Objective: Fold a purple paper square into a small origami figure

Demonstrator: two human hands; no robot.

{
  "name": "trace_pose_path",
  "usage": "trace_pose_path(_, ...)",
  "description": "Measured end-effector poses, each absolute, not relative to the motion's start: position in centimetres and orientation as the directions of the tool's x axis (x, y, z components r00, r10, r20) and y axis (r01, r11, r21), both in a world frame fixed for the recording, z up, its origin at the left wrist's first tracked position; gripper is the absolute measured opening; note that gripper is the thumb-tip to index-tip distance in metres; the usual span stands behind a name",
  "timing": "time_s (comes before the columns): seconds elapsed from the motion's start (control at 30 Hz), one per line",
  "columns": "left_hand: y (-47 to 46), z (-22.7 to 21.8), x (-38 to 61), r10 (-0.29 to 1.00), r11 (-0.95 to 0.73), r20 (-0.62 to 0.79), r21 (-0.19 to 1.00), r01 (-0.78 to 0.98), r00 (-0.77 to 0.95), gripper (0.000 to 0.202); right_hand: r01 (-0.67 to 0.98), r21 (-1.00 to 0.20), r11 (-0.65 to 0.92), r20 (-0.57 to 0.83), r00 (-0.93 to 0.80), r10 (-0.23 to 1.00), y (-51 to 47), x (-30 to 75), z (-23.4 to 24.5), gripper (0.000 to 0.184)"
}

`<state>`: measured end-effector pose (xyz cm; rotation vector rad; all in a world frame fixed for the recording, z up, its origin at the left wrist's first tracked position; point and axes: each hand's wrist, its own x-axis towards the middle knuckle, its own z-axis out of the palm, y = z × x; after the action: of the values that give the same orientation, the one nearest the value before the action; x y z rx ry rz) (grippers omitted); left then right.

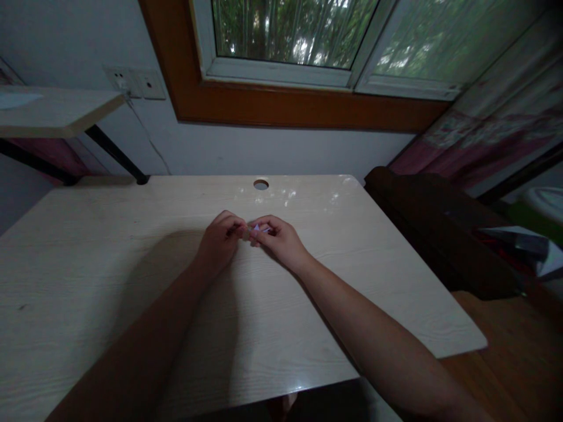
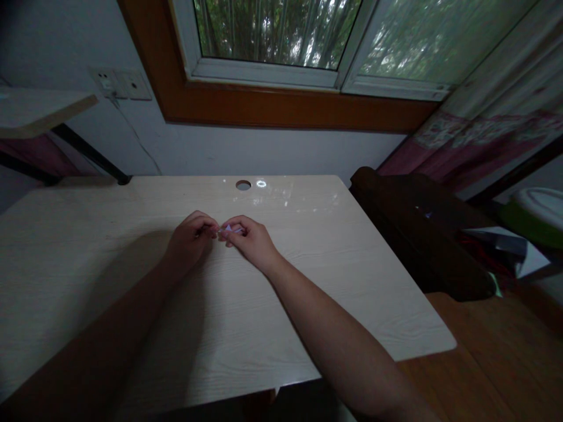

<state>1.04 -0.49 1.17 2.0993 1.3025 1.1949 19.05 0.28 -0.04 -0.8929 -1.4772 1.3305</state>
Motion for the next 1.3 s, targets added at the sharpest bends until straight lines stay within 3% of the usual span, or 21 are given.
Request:
trace_pose_path(0.37,-0.58,0.99,1.05,0.908,-0.419,0.399,0.840,0.345,0.131,0.026,-0.198,-0.971,0.131,0.185,-0.283,0.941,0.60,19.13,-0.16,0.033)
trace_pose_path(0.57,-0.46,0.88,1.08,0.913,-0.407,0.382,0.837,0.366,0.142,0.017,-0.209,-0.971,0.115,0.177,-0.305,0.936,0.73,19.16,-0.44,0.036)
trace_pose_path(1.0,-0.32,0.77,0.81,0.921,-0.387,0.369,0.840,0.381,0.123,0.017,-0.141,-0.982,0.123,0.163,-0.325,0.932,0.82,19.29,-0.70,0.033)
trace_pose_path(1.3,-0.25,0.55,0.77,0.951,-0.303,0.307,0.906,0.295,0.034,0.018,-0.250,-0.967,0.059,0.141,-0.327,0.934,0.72,19.06,-0.40,0.034)
